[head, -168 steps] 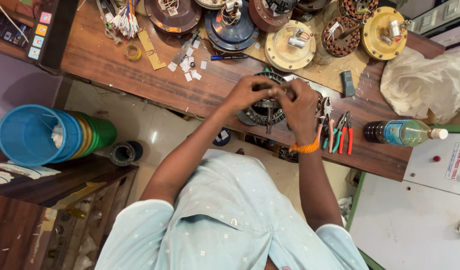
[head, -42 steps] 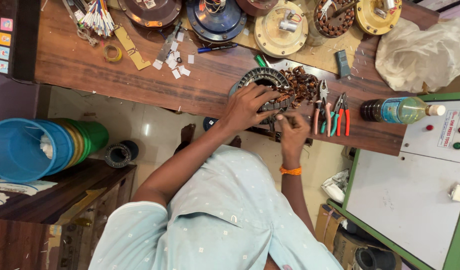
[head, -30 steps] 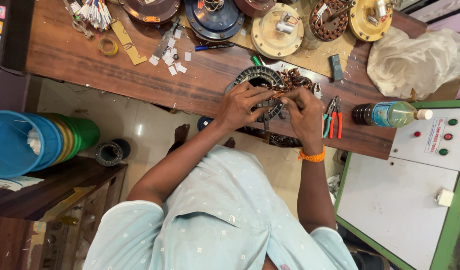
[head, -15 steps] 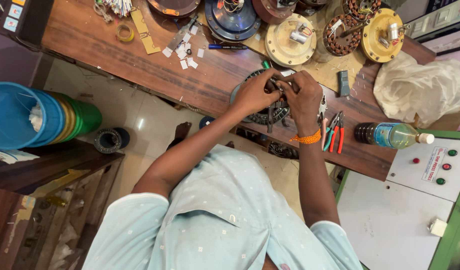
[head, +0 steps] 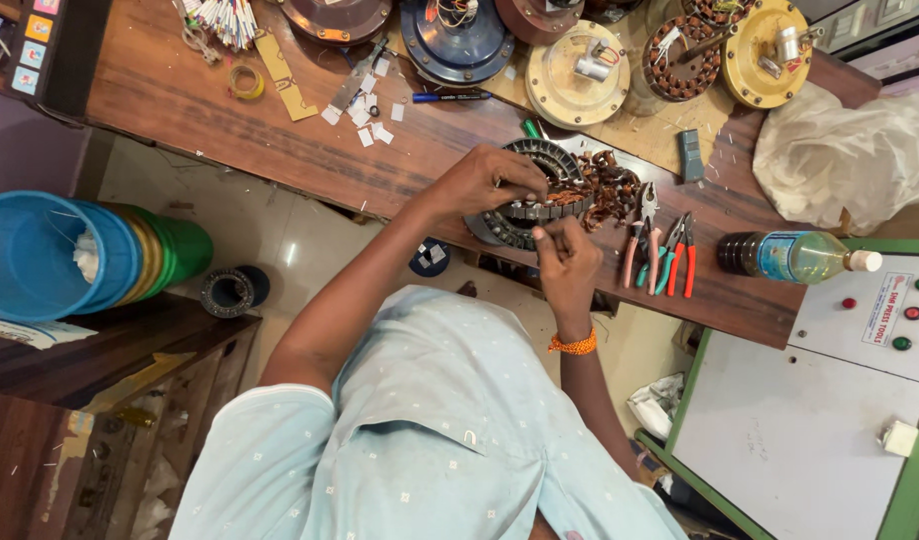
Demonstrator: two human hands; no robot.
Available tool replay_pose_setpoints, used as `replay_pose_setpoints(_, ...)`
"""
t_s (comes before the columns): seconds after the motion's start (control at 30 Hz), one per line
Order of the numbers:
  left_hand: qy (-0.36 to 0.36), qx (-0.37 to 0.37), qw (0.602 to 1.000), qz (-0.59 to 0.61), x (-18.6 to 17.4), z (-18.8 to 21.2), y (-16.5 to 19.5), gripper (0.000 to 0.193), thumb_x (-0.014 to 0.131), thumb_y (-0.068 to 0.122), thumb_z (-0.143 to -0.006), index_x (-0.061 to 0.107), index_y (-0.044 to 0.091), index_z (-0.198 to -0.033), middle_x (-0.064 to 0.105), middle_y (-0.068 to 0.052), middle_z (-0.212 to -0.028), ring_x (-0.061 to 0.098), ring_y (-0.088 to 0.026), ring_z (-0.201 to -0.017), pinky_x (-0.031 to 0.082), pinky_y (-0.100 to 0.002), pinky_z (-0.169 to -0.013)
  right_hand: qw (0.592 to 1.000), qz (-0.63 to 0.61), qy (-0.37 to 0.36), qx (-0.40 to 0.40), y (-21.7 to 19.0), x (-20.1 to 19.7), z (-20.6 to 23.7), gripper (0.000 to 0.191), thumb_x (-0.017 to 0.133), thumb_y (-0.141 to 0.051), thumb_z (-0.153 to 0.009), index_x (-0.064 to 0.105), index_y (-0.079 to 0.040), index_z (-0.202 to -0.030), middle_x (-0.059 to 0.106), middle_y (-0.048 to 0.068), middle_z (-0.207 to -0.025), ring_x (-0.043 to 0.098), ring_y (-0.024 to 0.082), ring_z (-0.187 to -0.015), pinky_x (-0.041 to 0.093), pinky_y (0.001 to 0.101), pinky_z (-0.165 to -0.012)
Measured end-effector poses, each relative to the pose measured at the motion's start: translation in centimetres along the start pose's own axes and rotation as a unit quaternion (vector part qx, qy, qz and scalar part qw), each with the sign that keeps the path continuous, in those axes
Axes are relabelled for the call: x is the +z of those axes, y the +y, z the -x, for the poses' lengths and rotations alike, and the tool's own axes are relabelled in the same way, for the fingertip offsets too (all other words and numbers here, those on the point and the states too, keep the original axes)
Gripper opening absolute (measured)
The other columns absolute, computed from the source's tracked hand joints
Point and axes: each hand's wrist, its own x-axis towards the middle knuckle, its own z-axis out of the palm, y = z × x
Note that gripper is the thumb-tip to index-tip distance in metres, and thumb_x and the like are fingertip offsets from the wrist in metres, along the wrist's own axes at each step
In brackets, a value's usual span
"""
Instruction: The person pulls burnt copper windings out of a motor stator on a workbench by hand, working around the stator ring and placing extracted coils on the table. They briefly use pliers to grip and pull a winding, then resume hand extraction.
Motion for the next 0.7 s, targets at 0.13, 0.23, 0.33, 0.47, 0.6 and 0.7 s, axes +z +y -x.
replay_pose_setpoints(0.13, 0.024, -0.001, 0.995, -0.092, 0.1, 1.3, 2.2, 0.048, 0.090, 0.030, -0.075, 0.074, 0.013, -0.117, 0.075, -0.007, -0.108, 0.069, -0.025, -0.100, 0.054, -0.040, -0.085, 0.987, -0.126, 0.029, 0.093, 2.0, 0.9, 0.3, 0.017, 0.070, -0.009, -0.097, 0.061, -0.001, -0.085, 0.057, -0.007, -0.067, 0.043, 0.003, -0.056, 0.031, 0.0254, -0.048)
replay_pose_setpoints(0.23, 0.092, -0.001, 0.970, -0.223, 2.7, 2.0, 3.9, 0.055, 0.087, 0.035, -0.078, 0.071, 0.013, -0.126, 0.072, -0.008, -0.110, 0.064, -0.028, -0.101, 0.053, -0.042, -0.085, 0.985, -0.123, 0.077, 0.095, 2.8, 1.0, 0.5, 0.009, 0.071, -0.006, -0.096, 0.068, 0.000, -0.091, 0.063, -0.007, -0.073, 0.048, 0.002, -0.061, 0.035, 0.0228, -0.053)
replay_pose_setpoints(0.33, 0.160, 0.011, 0.958, -0.238, 4.1, 2.3, 4.1, 0.045, 0.084, 0.030, -0.082, 0.074, 0.019, -0.124, 0.074, -0.002, -0.111, 0.066, -0.024, -0.099, 0.055, -0.039, -0.087, 0.988, -0.102, 0.100, 0.060, 2.9, -0.7, 0.1, 0.007, 0.077, -0.004, -0.095, 0.072, 0.001, -0.097, 0.059, -0.003, -0.078, 0.046, 0.004, -0.068, 0.036, 0.0221, -0.060)
replay_pose_setpoints(0.47, 0.146, 0.014, 0.966, -0.212, 3.5, 2.1, 2.9, 0.041, 0.087, 0.029, -0.081, 0.076, 0.018, -0.119, 0.075, 0.000, -0.111, 0.066, -0.022, -0.096, 0.054, -0.038, -0.084, 0.998, -0.011, 0.064, 0.004, 1.6, -4.3, -1.1, 0.007, 0.077, -0.002, -0.095, 0.072, 0.002, -0.099, 0.059, 0.002, -0.083, 0.043, 0.009, -0.068, 0.033, 0.0249, -0.060)
replay_pose_setpoints(0.6, 0.143, 0.016, 0.968, -0.208, 2.1, 2.1, 2.3, 0.041, 0.088, 0.024, -0.078, 0.078, 0.017, -0.117, 0.077, 0.001, -0.110, 0.066, -0.021, -0.095, 0.055, -0.036, -0.084, 0.994, 0.007, 0.013, -0.109, -1.2, -4.7, -3.4, 0.006, 0.075, -0.001, -0.096, 0.070, 0.000, -0.100, 0.067, 0.006, -0.090, 0.063, 0.010, -0.078, 0.050, 0.0269, -0.065)
replay_pose_setpoints(0.7, 0.142, 0.013, 0.967, -0.212, 2.0, 2.0, 2.6, 0.041, 0.087, 0.021, -0.077, 0.078, 0.017, -0.117, 0.077, 0.002, -0.111, 0.066, -0.021, -0.096, 0.055, -0.036, -0.085, 0.993, 0.044, -0.023, -0.106, -3.2, -4.3, -5.2, 0.008, 0.075, 0.002, -0.093, 0.070, 0.002, -0.099, 0.065, 0.011, -0.086, 0.062, 0.014, -0.069, 0.045, 0.0312, -0.058)
